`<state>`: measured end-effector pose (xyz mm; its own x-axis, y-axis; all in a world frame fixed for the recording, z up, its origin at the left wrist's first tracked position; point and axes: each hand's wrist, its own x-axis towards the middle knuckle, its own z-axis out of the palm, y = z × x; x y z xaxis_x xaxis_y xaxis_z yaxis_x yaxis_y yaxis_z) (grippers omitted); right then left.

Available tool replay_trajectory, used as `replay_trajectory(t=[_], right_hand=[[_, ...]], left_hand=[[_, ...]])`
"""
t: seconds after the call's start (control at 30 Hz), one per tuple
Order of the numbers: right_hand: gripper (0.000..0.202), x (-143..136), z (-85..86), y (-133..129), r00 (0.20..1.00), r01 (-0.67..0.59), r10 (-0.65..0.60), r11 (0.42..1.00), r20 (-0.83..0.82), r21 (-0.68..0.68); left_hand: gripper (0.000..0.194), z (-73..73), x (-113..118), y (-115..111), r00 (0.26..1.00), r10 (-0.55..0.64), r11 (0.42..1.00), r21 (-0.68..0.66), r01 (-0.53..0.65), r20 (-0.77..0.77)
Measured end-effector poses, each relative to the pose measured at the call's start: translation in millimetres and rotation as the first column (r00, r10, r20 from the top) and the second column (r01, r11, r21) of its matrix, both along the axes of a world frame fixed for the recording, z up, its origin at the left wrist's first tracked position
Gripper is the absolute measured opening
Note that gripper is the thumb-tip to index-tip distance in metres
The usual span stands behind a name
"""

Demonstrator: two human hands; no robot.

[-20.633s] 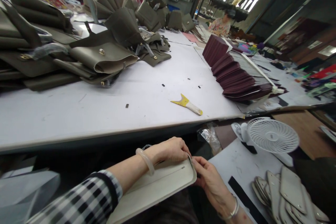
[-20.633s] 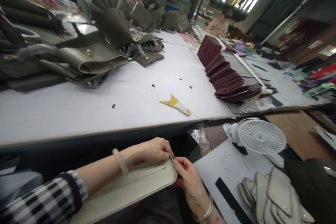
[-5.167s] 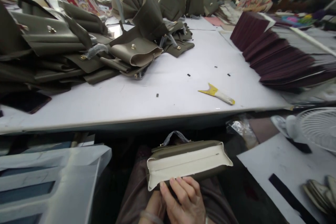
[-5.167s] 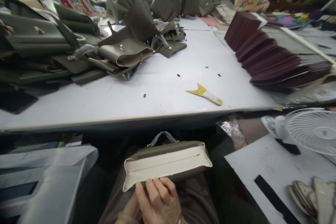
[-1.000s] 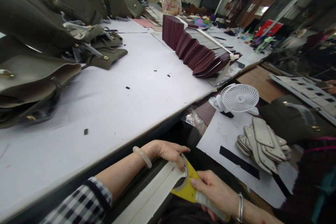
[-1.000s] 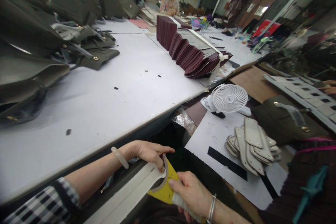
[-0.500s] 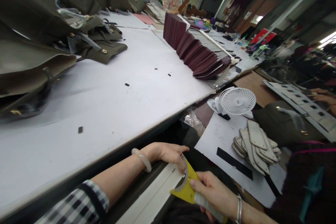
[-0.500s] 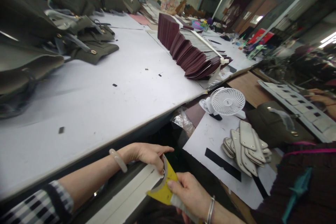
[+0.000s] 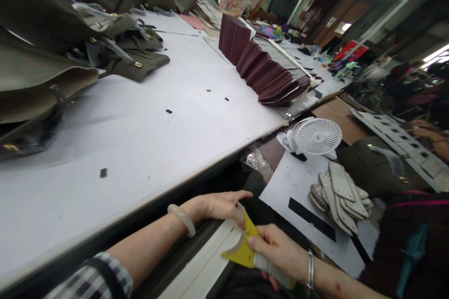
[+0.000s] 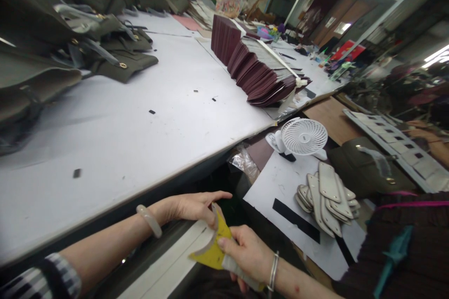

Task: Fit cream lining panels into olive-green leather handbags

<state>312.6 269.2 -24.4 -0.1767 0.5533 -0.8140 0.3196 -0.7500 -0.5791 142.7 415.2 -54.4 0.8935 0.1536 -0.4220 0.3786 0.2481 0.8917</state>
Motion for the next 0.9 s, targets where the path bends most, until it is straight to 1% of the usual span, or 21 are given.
replay_trajectory(t=[0.13,0.2,0.27,0.3,0.33,0.4,0.5,0.6,0.7,0.8,0.9], right_hand=[[0.056,-11,-3.7,-3,0.998,0.048,-0.048,0.999,-0.048,-0.004],[0.057,-18,-4.9,-7,0.993,0.079,-0.08,0.997,-0.091,-0.014],[0.058,-26,-5.8,-11,0.986,0.117,-0.12,0.993,-0.118,-0.026],[0.06,-31,-6.2,-13,0.982,0.14,-0.143,0.99,-0.125,-0.035],[0.061,-36,-6.4,-15,0.977,0.166,-0.17,0.985,-0.13,-0.041],[0.063,-44,-6.7,-18,0.963,0.224,-0.228,0.974,-0.142,-0.04],[0.063,-56,-7.4,-24,0.94,0.295,-0.296,0.955,-0.169,-0.031],[0.063,-65,-9.8,-28,0.923,0.337,-0.341,0.94,-0.176,-0.054],[0.064,-70,-12.4,-32,0.908,0.361,-0.371,0.928,-0.196,-0.087],[0.062,-72,-12.7,-35,0.891,0.366,-0.38,0.925,-0.248,-0.102],[0.061,-76,-14.5,-39,0.886,0.375,-0.39,0.921,-0.252,-0.104]], left_hand=[[0.095,2.1,0,-5,0.998,0.06,0.998,-0.018,-0.06,0.015],[0.088,3.6,0,-9,0.994,0.112,0.993,-0.044,-0.111,0.021],[0.078,5.3,-2,-14,0.986,0.167,0.986,-0.033,-0.166,0.027],[0.073,6.4,-3,-16,0.981,0.192,0.981,0.01,-0.192,0.025],[0.069,7.9,-5,-19,0.977,0.214,0.973,0.08,-0.215,0.022],[0.065,12.4,-7,-24,0.969,0.245,0.94,0.242,-0.241,0.015],[0.063,23.2,-7,-33,0.964,0.263,0.873,0.435,-0.22,-0.042],[0.061,35.5,-3,-40,0.944,0.299,0.818,0.547,-0.179,-0.137],[0.06,44.7,2,-45,0.924,0.326,0.791,0.594,-0.15,-0.201],[0.062,49.6,6,-48,0.913,0.327,0.79,0.601,-0.123,-0.243],[0.065,52.3,8,-52,0.909,0.33,0.781,0.614,-0.11,-0.256]])
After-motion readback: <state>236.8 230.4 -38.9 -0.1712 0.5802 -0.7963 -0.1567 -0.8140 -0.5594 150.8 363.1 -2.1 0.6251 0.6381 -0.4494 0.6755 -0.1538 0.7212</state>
